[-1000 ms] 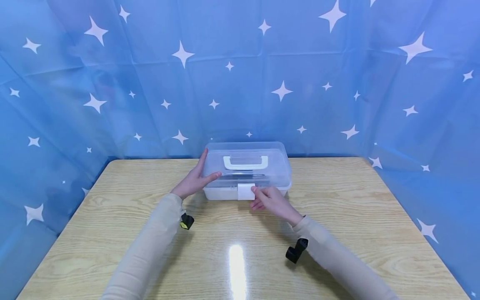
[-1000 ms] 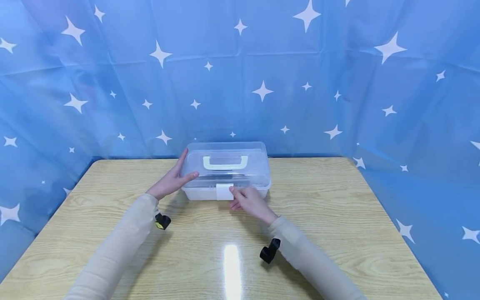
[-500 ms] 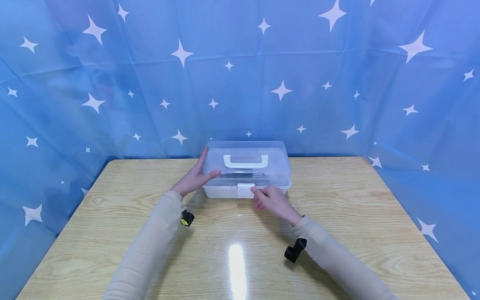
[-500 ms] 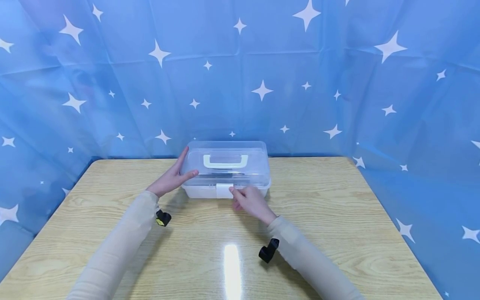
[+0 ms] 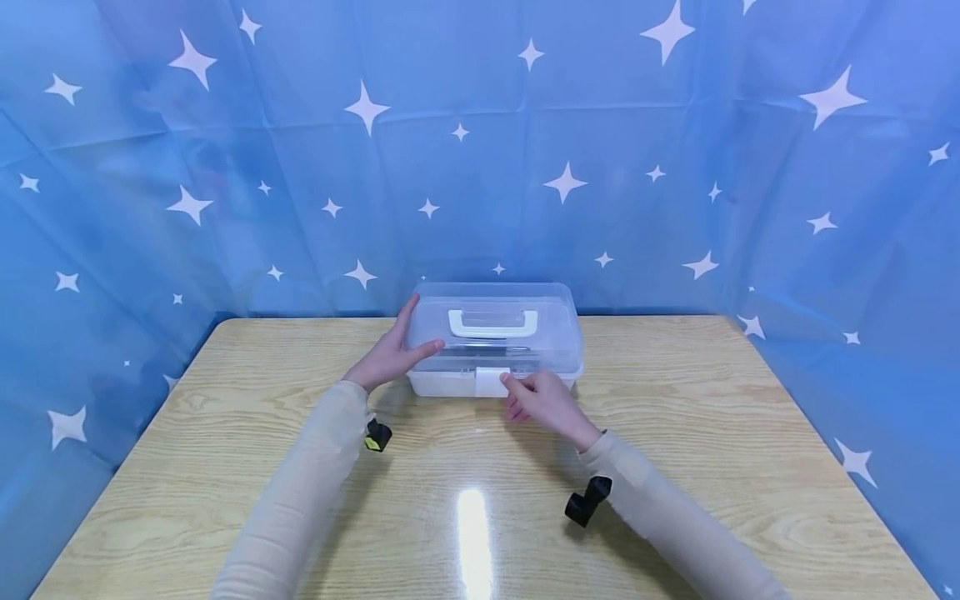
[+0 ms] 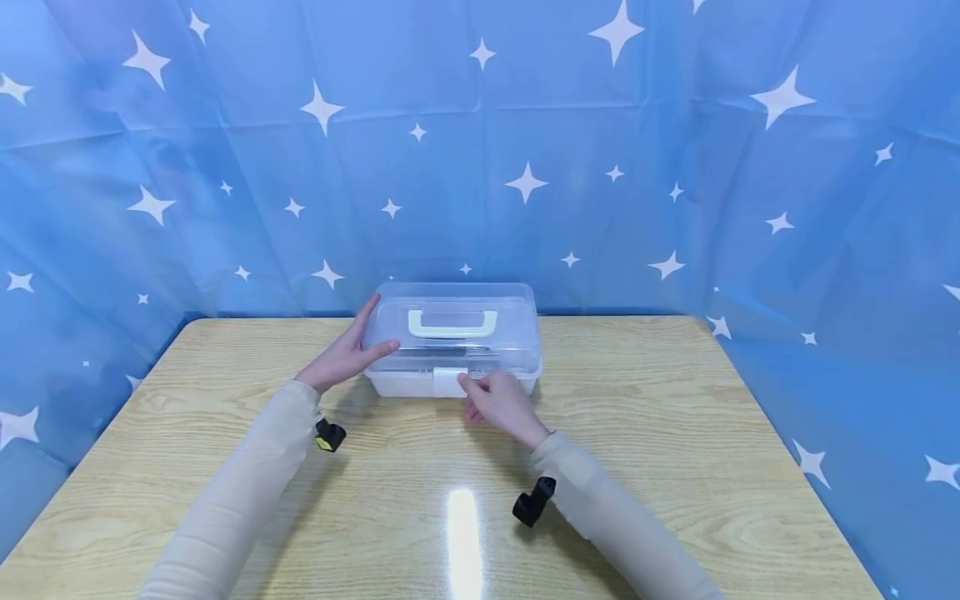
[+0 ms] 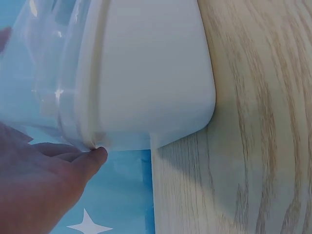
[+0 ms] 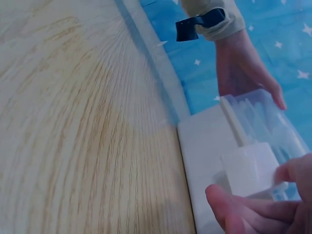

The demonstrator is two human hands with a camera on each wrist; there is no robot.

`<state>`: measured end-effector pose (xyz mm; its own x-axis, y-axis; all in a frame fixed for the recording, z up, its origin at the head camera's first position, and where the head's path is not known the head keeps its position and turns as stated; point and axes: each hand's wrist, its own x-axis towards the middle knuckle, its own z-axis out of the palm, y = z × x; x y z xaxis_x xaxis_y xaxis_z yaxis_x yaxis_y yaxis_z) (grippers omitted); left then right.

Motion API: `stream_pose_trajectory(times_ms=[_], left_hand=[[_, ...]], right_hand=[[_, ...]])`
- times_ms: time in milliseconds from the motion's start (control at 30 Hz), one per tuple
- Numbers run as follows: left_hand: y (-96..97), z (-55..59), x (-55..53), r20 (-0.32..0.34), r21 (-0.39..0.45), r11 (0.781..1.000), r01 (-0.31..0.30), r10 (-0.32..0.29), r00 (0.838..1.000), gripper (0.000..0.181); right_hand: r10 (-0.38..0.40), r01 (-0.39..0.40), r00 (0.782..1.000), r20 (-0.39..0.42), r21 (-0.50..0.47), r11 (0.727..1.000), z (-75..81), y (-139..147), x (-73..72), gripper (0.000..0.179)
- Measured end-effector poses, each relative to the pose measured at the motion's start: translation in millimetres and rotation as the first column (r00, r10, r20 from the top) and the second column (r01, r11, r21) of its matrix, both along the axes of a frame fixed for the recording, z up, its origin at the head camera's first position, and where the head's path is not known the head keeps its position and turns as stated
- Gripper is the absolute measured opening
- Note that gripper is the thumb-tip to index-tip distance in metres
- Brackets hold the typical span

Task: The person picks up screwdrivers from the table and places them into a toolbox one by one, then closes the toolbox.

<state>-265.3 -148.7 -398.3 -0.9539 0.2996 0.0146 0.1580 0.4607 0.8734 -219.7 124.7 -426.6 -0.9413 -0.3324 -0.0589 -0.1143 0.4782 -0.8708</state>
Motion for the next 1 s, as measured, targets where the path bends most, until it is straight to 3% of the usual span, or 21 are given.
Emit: stream_pose_trajectory(times_ms=[233, 467, 733, 1000], left_hand=[[3.1, -5.2, -2.8, 0.01, -0.009, 1.0, -0.009, 0.009, 1.0, 0.09], [3.7, -6.0, -2.2, 0.017, -0.008, 1.0, -0.016, 0.016, 1.0, 0.093], [2.0, -5.4, -2.2, 0.029, -0.02, 1.0, -0.013, 0.014, 0.999, 0.096], [-0.1, -2.3, -1.0, 0.034, -0.001, 1.0, -0.009, 0.009, 0.999, 0.095]], right_hand=[[-0.072, 0.079, 0.98, 0.185, -0.03, 0.996, 0.6, -1.9, -2.9, 0.066], [-0.008, 0.077, 0.927, 0.375, -0.171, 0.982, 3.2, 0.2, -4.1, 0.074], [0.041, 0.105, 0.886, 0.461, -0.287, 0.952, 0.5, -0.4, -1.6, 0.075], [0.031, 0.151, 0.878, 0.478, -0.338, 0.929, -0.3, -5.0, -1.3, 0.07]])
